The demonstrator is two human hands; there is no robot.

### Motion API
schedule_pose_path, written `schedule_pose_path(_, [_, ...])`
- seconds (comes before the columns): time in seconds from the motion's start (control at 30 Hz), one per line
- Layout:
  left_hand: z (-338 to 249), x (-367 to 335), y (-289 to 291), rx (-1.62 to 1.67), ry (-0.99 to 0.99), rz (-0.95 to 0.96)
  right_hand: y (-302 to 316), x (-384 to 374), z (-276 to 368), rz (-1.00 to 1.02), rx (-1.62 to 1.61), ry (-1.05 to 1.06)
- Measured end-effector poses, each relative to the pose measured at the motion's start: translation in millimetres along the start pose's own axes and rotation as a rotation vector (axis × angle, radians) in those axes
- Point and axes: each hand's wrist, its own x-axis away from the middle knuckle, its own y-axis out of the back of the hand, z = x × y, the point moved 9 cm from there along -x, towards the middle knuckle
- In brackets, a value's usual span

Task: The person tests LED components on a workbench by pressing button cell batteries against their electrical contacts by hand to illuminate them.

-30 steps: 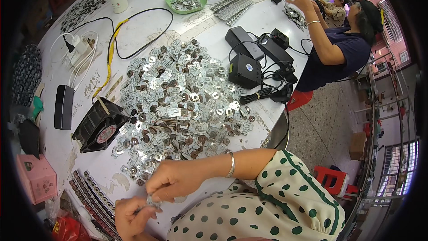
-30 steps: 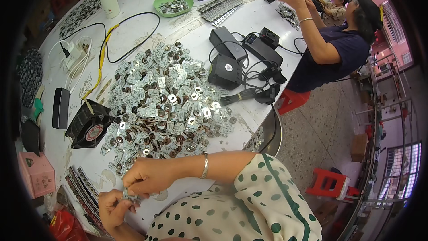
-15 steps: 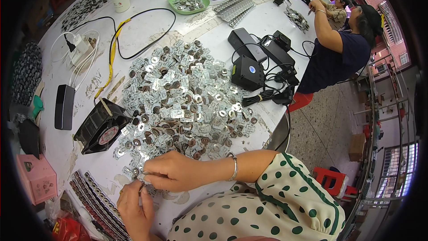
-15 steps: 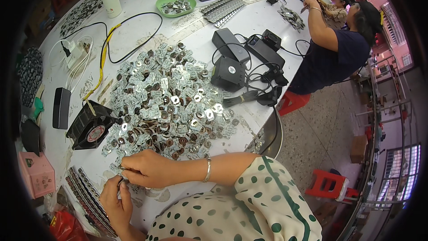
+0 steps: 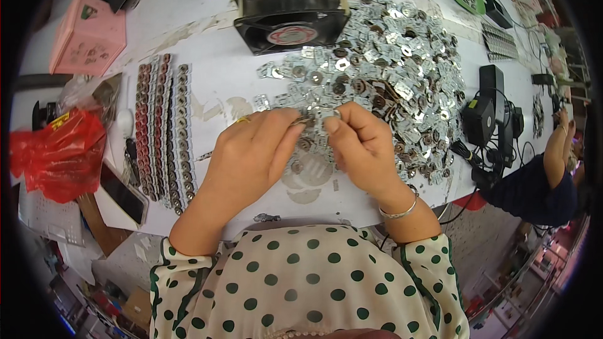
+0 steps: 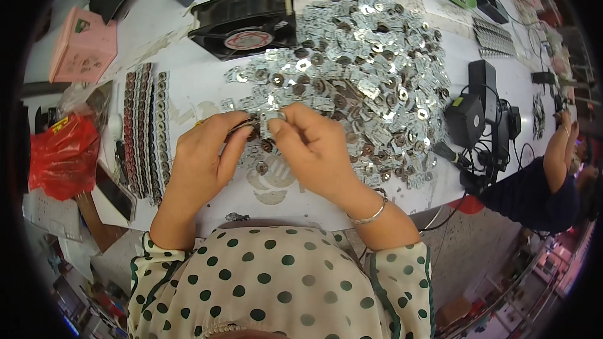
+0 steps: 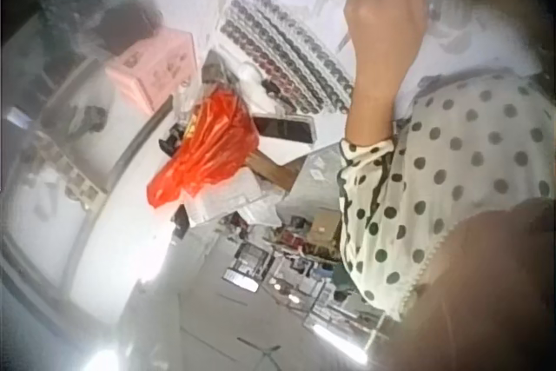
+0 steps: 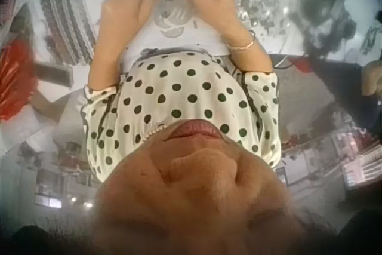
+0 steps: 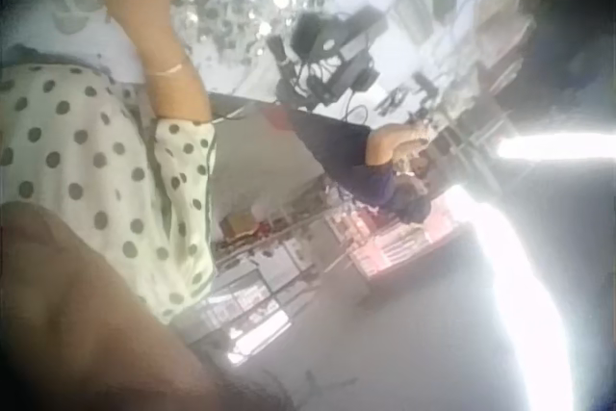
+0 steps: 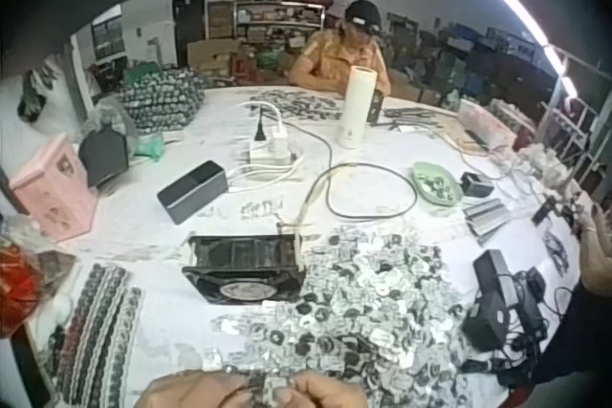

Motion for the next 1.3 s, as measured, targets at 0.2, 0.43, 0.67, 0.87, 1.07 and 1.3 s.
schedule_pose_path(0.2, [-15.9,-1.5,5.4,-0.02,-0.099,-0.046,0.7,5.8,14.1,-0.011,0.033,0.097])
schedule_pose_path(0.43, [-24.6,6.5,-11.5,-0.051,-0.118,0.04,13.8,4.6,21.8,-0.114,0.126,0.29])
schedule_pose_path(0.67, [-0.6,4.6,-12.0,-0.053,0.092,0.107,24.6,12.8,49.7,-0.221,0.575,0.644])
schedule_pose_path(0.87, [11.7,4.1,-6.6,0.069,0.222,0.158,12.2,15.2,51.7,-0.08,0.519,0.68])
schedule_pose_path(1.07, [24.6,13.4,-11.6,0.188,0.296,0.303,-0.1,13.4,44.6,0.213,0.315,0.616])
schedule_pose_path(1.3, [14.8,16.6,-17.1,0.273,0.183,0.44,-20.2,16.8,30.2,0.426,0.24,0.474])
